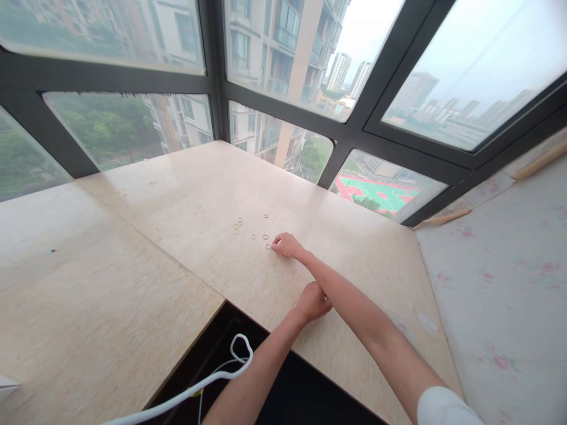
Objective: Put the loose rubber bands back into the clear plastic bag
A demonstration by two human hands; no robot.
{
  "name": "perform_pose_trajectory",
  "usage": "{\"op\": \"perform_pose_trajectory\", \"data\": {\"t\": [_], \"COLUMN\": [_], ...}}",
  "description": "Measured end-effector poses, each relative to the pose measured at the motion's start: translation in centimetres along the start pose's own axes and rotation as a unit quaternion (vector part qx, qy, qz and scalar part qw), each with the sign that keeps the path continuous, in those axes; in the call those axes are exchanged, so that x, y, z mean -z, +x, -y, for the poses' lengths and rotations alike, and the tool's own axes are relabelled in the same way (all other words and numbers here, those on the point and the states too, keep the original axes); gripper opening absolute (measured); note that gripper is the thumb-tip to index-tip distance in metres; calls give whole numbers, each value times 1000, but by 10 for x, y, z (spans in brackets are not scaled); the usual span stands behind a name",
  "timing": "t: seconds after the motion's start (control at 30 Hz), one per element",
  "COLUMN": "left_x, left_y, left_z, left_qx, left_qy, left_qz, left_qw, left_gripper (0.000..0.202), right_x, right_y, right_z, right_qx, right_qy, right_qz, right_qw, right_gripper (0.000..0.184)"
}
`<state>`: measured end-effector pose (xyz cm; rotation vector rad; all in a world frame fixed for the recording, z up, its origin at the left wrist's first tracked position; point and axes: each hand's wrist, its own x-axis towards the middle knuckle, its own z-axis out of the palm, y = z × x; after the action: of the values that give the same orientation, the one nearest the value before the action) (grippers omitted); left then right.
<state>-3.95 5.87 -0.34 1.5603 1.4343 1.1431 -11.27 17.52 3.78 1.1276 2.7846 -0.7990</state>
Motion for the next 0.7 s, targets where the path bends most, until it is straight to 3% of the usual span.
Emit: {"op": "perform_pose_trajectory", "data": {"t": [0.13, 0.23, 0.43, 0.57, 0.7], "left_x": [-1, -1, 0, -1, 0], "left_y": [-1, -2, -1, 1, 1], "left_z": [2, 2, -1, -1, -1], "left_qx": [-29, -39, -5, -25, -45], "left_qy": [32, 11, 30, 30, 10], "left_qz": [-21, -50, -40, -54, -57], "left_qw": [999, 998, 999, 998, 997], "left_gripper": [7, 5, 13, 15, 11], "right_x": [-1, 1, 9, 11, 16], "right_y": [1, 5, 12, 8, -10], "right_z": [2, 8, 11, -2, -13], "right_qx": [-18, -27, -17, -7, 5], "right_qy": [16, 16, 45, 136, 264], "right_qz": [-6, 1, 75, 131, 148], "right_qw": [1000, 1000, 996, 982, 953], "right_gripper": [21, 14, 18, 15, 5]}}
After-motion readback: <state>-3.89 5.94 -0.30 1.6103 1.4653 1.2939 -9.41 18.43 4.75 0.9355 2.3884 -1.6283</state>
